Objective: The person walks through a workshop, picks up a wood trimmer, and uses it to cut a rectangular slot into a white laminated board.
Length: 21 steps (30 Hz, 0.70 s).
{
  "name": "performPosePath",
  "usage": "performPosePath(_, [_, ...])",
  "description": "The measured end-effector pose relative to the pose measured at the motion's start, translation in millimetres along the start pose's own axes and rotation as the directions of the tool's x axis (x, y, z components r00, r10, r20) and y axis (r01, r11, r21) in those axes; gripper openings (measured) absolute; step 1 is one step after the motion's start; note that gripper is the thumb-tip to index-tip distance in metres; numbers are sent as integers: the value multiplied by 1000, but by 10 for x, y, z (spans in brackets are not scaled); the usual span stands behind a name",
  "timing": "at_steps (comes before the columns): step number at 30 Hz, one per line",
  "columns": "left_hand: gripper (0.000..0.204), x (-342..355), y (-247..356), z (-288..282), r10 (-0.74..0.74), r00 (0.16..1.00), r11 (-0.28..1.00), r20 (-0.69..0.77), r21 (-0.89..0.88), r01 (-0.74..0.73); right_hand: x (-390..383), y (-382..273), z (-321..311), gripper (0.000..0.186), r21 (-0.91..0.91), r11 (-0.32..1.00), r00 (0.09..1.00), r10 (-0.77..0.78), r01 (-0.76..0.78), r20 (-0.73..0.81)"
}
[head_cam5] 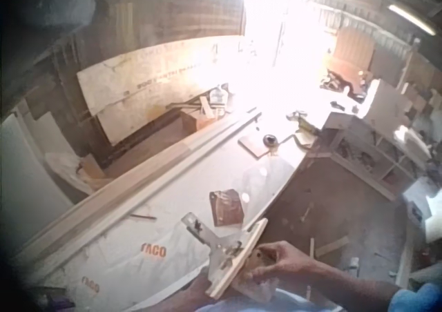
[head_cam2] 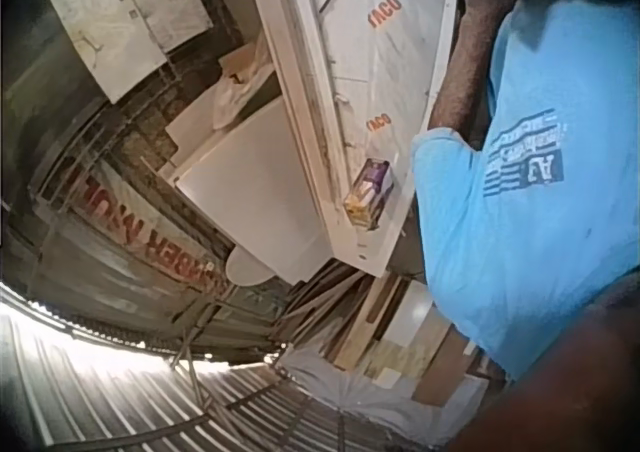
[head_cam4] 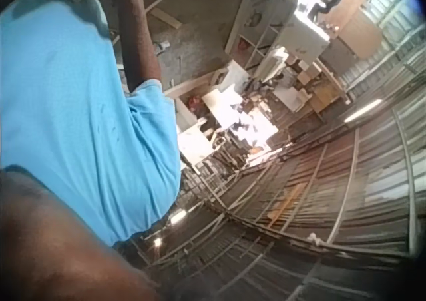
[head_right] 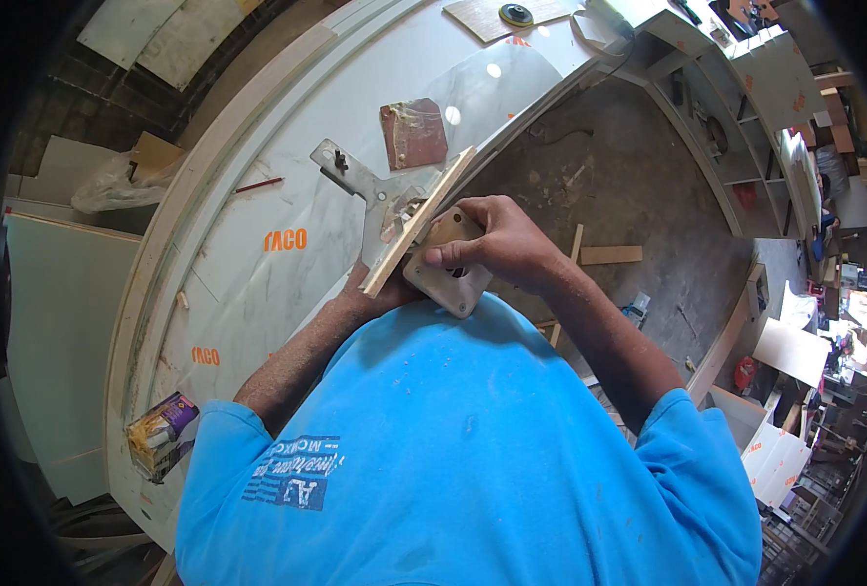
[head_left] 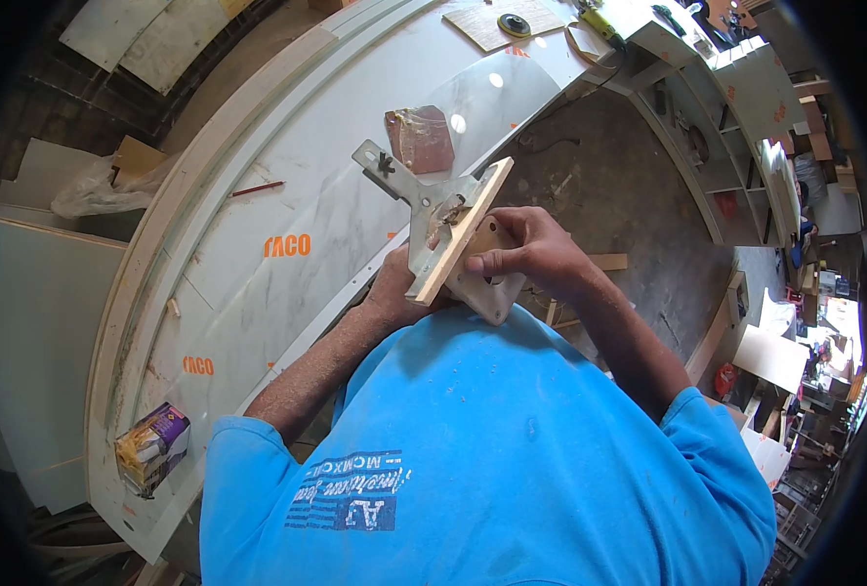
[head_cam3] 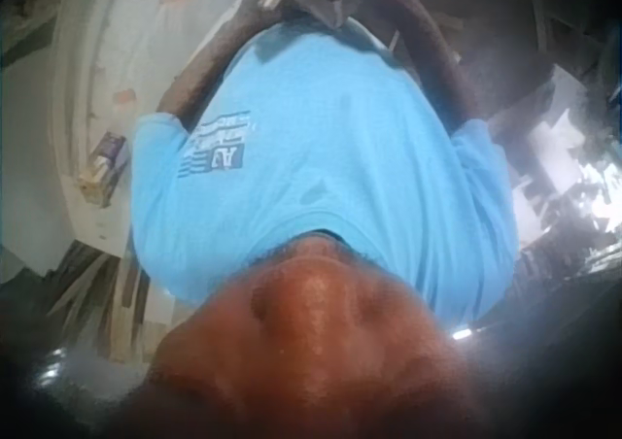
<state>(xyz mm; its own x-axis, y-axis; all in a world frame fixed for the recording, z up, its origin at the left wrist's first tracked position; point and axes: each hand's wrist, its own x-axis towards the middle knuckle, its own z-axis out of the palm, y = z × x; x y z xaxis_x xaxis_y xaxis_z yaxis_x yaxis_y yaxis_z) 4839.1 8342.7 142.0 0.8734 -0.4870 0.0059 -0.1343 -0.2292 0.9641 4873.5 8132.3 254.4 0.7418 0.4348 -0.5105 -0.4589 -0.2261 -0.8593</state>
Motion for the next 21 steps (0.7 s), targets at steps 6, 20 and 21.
performPosePath(6, [78, 12, 10, 4, -30, 999, 993, 30, 115, 26, 39, -6, 68, 66, -45, 999, 997, 4, -7, -75])
performPosePath(20, [68, -21, 224, -126, 0, 1000, 996, -5, 86, 0, 2, 50, 146, 79, -143, 986, 989, -107, 91, -105])
performPosePath(21, [67, -39, 233, -120, -10, 1000, 994, 17, 109, 8, -6, 75, 152, 79, -144, 986, 990, -96, 80, -102])
